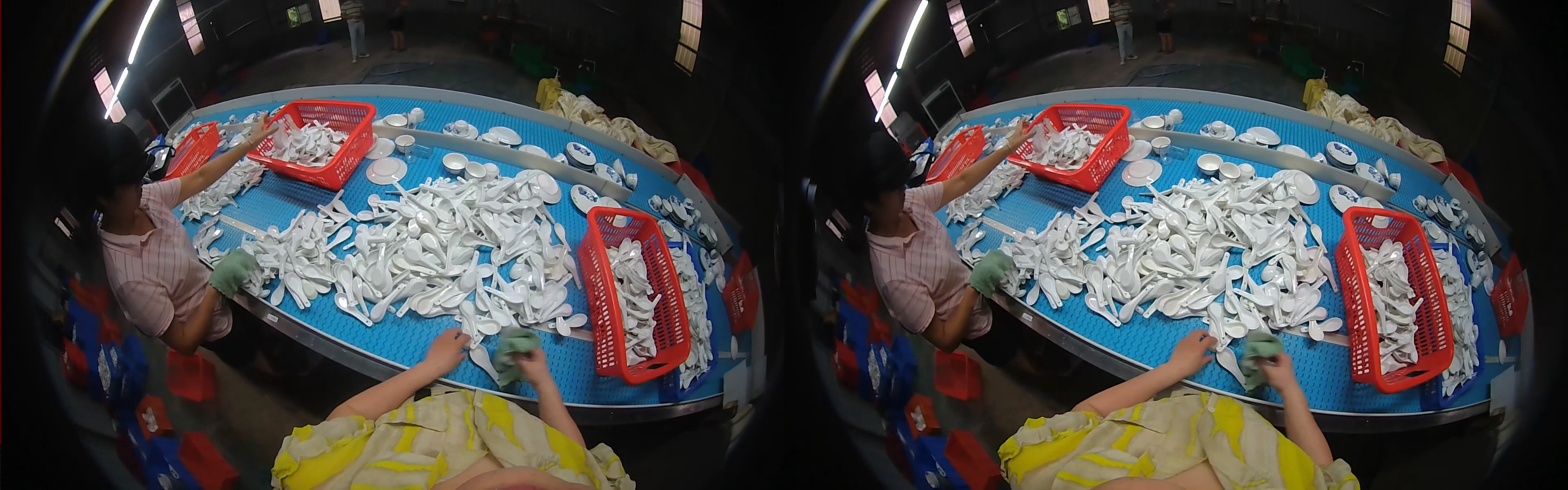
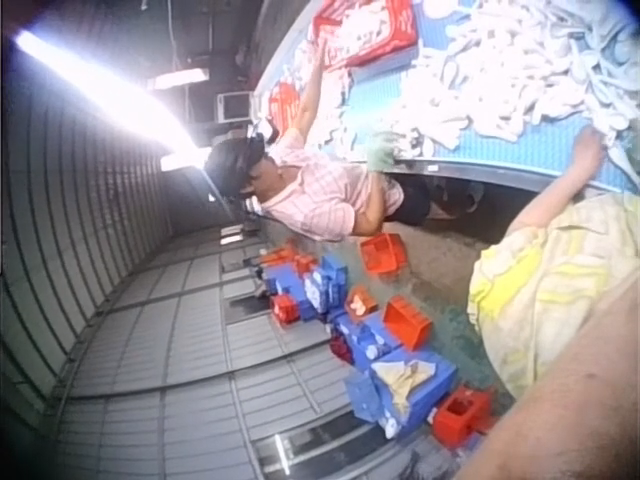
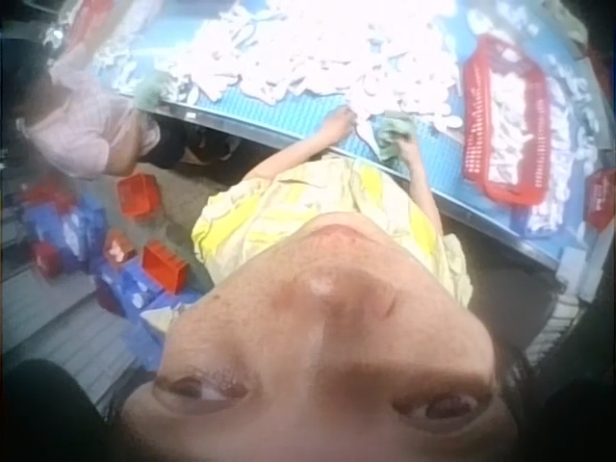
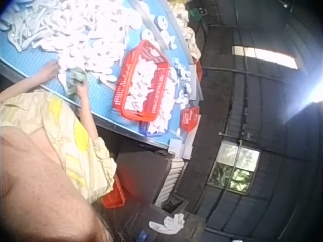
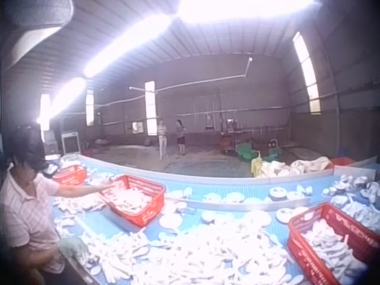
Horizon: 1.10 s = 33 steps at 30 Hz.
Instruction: Cleaning white ceramic spoons with a cloth and sorting them into baskets.
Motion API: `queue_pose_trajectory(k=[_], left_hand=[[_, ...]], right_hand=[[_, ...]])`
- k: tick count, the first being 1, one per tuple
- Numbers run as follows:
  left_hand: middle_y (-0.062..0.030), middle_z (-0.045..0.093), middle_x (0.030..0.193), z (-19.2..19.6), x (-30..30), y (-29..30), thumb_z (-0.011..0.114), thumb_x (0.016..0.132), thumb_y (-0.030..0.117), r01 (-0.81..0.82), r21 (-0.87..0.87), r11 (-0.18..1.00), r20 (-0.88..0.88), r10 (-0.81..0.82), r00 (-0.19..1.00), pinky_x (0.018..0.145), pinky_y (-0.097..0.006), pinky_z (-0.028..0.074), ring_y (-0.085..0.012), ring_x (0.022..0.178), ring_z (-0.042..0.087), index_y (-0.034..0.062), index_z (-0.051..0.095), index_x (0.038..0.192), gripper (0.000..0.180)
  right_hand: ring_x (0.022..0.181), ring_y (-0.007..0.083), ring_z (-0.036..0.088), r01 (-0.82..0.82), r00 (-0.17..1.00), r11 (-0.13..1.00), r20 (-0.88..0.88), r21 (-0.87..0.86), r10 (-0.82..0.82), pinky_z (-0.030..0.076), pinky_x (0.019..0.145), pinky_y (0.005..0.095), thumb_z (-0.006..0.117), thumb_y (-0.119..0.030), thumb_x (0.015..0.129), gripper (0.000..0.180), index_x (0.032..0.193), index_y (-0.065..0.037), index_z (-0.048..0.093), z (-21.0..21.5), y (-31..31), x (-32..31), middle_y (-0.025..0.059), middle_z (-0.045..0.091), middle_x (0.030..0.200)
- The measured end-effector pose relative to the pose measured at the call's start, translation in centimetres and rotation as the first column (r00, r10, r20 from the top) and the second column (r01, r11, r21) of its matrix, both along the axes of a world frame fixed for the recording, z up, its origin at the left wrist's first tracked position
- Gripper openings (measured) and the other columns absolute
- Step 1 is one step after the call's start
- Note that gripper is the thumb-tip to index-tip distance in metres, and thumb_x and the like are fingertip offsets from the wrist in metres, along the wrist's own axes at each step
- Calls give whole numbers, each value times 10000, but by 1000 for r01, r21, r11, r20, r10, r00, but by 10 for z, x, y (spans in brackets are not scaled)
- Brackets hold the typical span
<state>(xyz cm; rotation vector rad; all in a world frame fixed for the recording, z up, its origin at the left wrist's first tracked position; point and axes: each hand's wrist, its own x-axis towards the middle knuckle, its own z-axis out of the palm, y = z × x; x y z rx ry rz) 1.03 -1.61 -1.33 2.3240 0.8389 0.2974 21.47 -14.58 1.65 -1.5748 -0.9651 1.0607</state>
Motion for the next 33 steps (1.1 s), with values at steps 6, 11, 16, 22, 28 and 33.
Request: queue_pose_trajectory(k=[6,11,16,22,28,33], left_hand=[[-126,478,1154,-26,-5,10,547,719,109,-102,285,953,44,93,995,792,-415,424,-317,1029,477,138,464,1166,455],[-116,498,1125,-33,-10,17,543,716,114,-89,259,962,50,79,996,771,-421,426,-307,1001,489,142,487,1148,437],[-84,532,1023,-18,4,20,623,677,152,-141,262,955,83,124,989,719,-387,446,-284,930,512,122,531,1055,390],[-103,533,989,9,24,24,714,622,311,-225,214,951,-23,235,972,723,-387,448,-270,943,517,82,518,1016,496],[-119,519,1008,-6,22,29,731,600,336,-269,61,961,-96,273,957,761,-385,444,-290,951,514,72,485,1102,617],[-139,509,1025,3,19,29,715,617,236,-300,-27,954,-149,293,944,798,-389,442,-295,979,500,77,487,1093,551]], right_hand=[[1124,293,440,-481,356,877,911,-12,208,401,891,376,688,-183,656,488,1116,-149,531,-37,35,-55,100,388,1304],[1092,289,468,-481,510,876,806,-23,301,408,888,352,684,-139,647,499,1119,-116,525,-40,38,-45,90,417,1283],[924,273,557,-416,474,909,861,35,184,464,722,361,683,-122,611,466,1064,-147,575,-49,21,-35,82,568,1059],[785,234,592,-291,428,944,861,-157,275,462,645,341,710,-169,601,316,908,-132,646,-30,25,-26,81,617,838],[723,215,579,112,933,990,333,82,-133,443,662,298,701,-266,689,325,908,-43,613,-23,34,8,102,614,832],[1053,301,462,195,636,971,735,140,-234,374,871,378,707,-301,661,501,1073,-59,556,-10,53,21,130,519,1128]])
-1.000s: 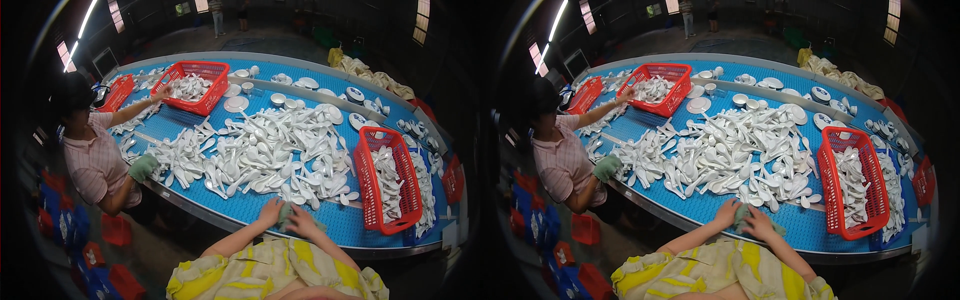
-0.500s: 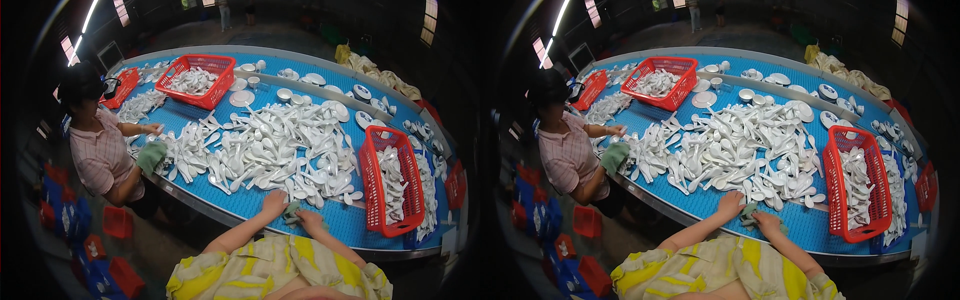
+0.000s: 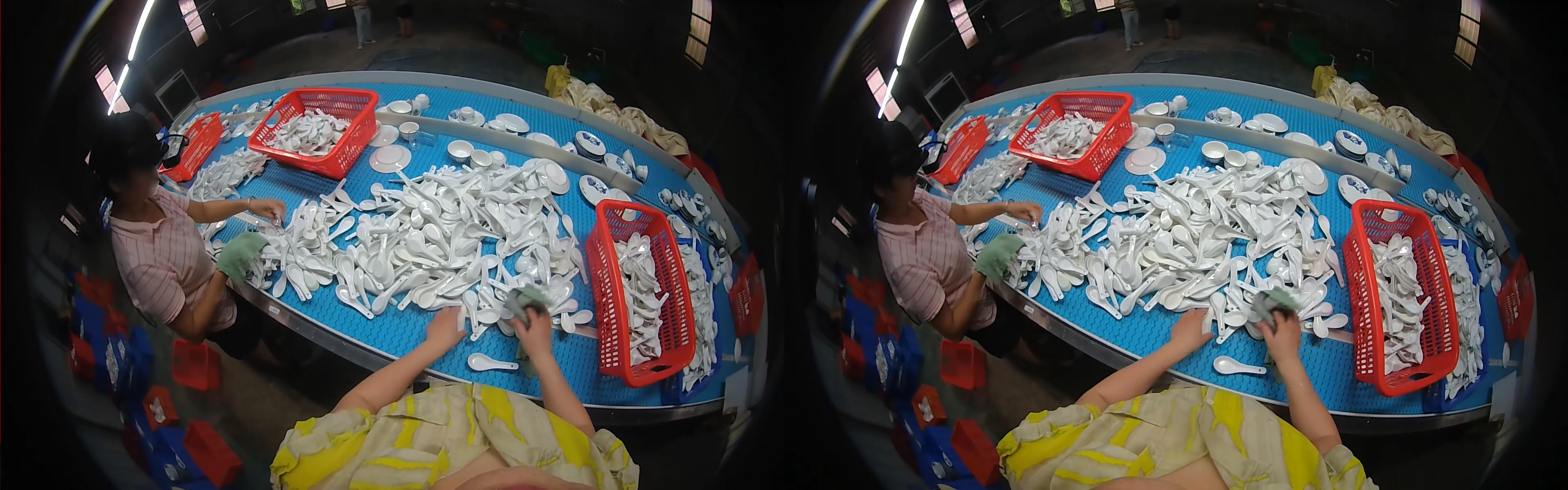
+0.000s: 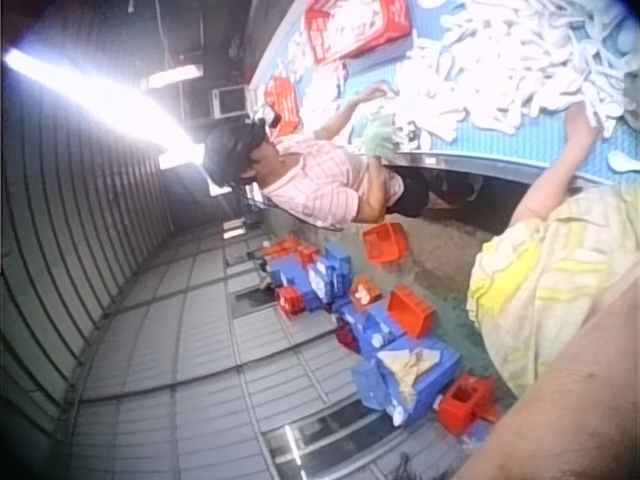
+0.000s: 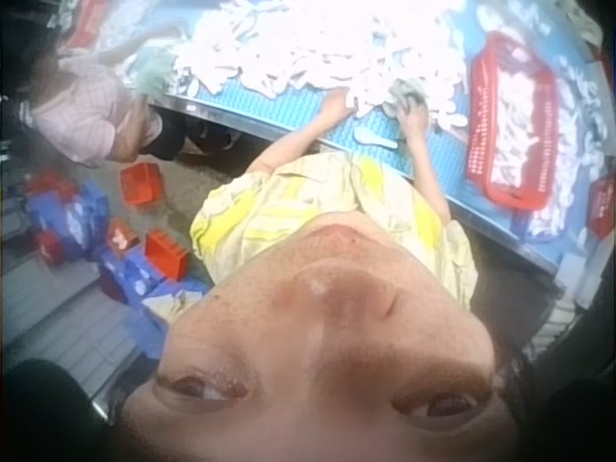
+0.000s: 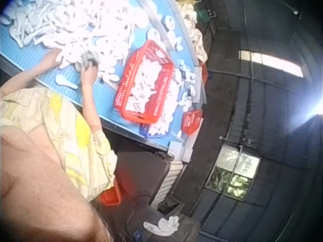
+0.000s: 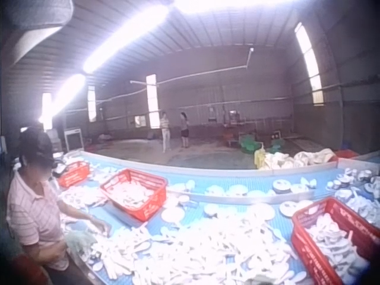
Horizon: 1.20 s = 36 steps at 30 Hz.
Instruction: Cleaning white ceramic spoons with a cloth and sorting them into baskets.
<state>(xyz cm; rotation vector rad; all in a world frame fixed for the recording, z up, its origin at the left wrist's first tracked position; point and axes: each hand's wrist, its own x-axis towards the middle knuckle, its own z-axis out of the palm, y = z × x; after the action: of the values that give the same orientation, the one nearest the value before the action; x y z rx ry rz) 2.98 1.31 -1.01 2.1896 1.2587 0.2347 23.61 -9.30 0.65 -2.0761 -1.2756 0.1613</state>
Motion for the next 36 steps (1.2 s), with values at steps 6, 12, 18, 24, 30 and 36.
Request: queue_pose_trajectory(k=[6,12,18,24,30,36], left_hand=[[-138,530,1000,-3,-13,1,639,628,183,-12,0,1000,-7,12,1000,808,-388,441,-291,968,507,93,545,1061,453],[-118,548,989,2,-18,6,621,661,170,-23,-27,999,-116,20,993,751,-402,457,-291,914,535,88,561,1004,358],[-110,549,916,-10,-8,5,625,682,189,90,126,988,-144,-72,987,697,-408,459,-281,878,545,89,552,976,319],[-124,534,915,-21,-18,15,614,699,216,133,174,976,-157,-106,982,696,-426,446,-287,884,531,63,600,858,222],[-114,561,888,5,-49,4,603,714,264,44,65,997,-226,-28,974,718,-412,452,-295,869,540,99,624,832,204],[-82,604,728,10,-73,17,610,774,240,-76,-629,774,227,276,934,621,-280,452,-160,668,576,18,586,834,231]], right_hand=[[1228,382,218,-98,946,963,277,-250,168,190,1014,465,721,-374,621,732,1212,-44,441,-40,-5,-15,201,267,1315],[1101,321,376,-115,920,943,324,-311,219,295,926,430,700,-412,620,605,1117,-106,539,-29,-3,-13,117,496,1116],[886,306,543,-106,946,857,213,-504,242,433,759,388,709,-286,615,498,1054,-110,551,-8,5,-15,108,585,975],[820,318,583,-94,996,905,-36,-415,87,464,676,391,702,-157,605,414,981,-102,540,-3,-15,0,120,616,880],[805,302,594,9,988,924,-139,-382,-67,466,693,385,701,-218,636,395,986,-102,560,-10,-37,24,118,621,896],[979,230,550,161,137,974,-981,161,139,432,847,374,581,-378,787,541,1211,-75,434,14,-27,19,99,558,1099]])
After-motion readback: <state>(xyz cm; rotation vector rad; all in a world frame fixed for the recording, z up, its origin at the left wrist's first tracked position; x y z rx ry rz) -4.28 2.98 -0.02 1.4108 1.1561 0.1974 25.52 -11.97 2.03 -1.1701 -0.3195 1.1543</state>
